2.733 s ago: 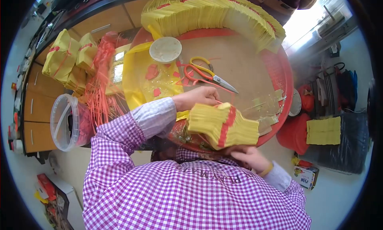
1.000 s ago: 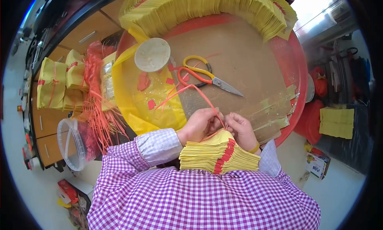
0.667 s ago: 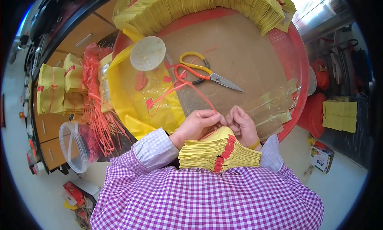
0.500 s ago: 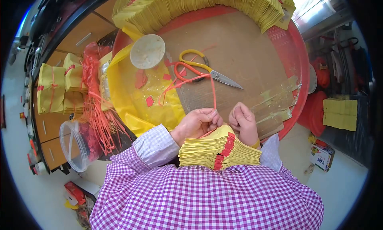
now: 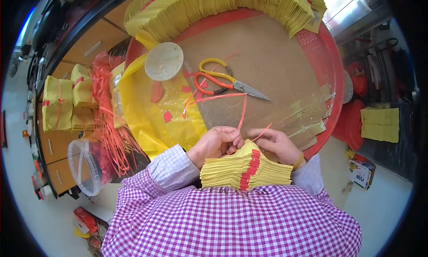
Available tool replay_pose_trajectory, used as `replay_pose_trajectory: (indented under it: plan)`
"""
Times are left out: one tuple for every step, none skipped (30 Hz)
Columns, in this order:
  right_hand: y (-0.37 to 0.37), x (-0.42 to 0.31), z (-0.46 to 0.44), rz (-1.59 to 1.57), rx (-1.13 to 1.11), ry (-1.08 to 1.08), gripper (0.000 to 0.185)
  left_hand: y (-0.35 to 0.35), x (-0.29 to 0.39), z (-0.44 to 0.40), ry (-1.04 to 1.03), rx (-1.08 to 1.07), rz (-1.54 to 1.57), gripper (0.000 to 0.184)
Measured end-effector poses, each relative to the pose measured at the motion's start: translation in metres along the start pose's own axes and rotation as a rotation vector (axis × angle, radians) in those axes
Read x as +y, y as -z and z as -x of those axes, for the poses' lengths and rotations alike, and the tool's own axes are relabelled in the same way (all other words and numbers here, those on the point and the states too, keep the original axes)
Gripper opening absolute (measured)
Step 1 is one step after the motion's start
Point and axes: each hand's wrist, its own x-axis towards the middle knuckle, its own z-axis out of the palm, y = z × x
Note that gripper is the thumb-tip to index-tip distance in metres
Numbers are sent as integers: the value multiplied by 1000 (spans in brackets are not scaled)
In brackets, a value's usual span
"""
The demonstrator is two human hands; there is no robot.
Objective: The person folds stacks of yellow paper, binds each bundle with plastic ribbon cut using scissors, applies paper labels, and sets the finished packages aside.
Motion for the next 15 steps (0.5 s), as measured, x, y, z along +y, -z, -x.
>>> replay_pose_trajectory:
  plan:
    - [3,0,-1,28,-56,-46,7,-1,1,-1,-4,2,-10,26]
    - [4,3,-1,31,-51,-42,7,-1,0,-1,-4,-5,-11,26]
    - [5,7,-1,56,-71,-19,6,-1,-2,0,3,1,2,26]
    - [5,11,-3,81,-94,7,5,-1,-3,1,6,8,14,26]
    - [5,13,-7,108,-120,37,4,-1,-2,2,4,15,22,26]
    - [5,14,-10,136,-147,68,4,-1,0,2,0,22,30,26]
    - [4,15,-13,138,-148,71,4,-1,1,2,-3,20,28,26]
    - [2,18,-14,91,-159,79,4,-1,0,3,-6,20,36,26]
    - [0,19,-15,46,-168,90,4,-1,0,2,-11,18,41,26]
    - [-1,20,-16,-1,-178,99,5,-1,0,3,-15,16,47,26]
    - [-2,21,-16,-47,-188,105,5,-1,-2,3,-18,17,56,26]
    - [-2,21,-17,-45,-189,106,5,-1,-1,3,-20,15,57,26]
    - [-3,19,-19,-60,-175,74,5,-2,1,3,-26,11,51,26]
    - [-3,18,-21,-77,-160,39,5,-2,1,3,-31,9,48,25]
    - [-3,19,-21,-97,-144,2,5,-2,1,4,-33,8,46,25]
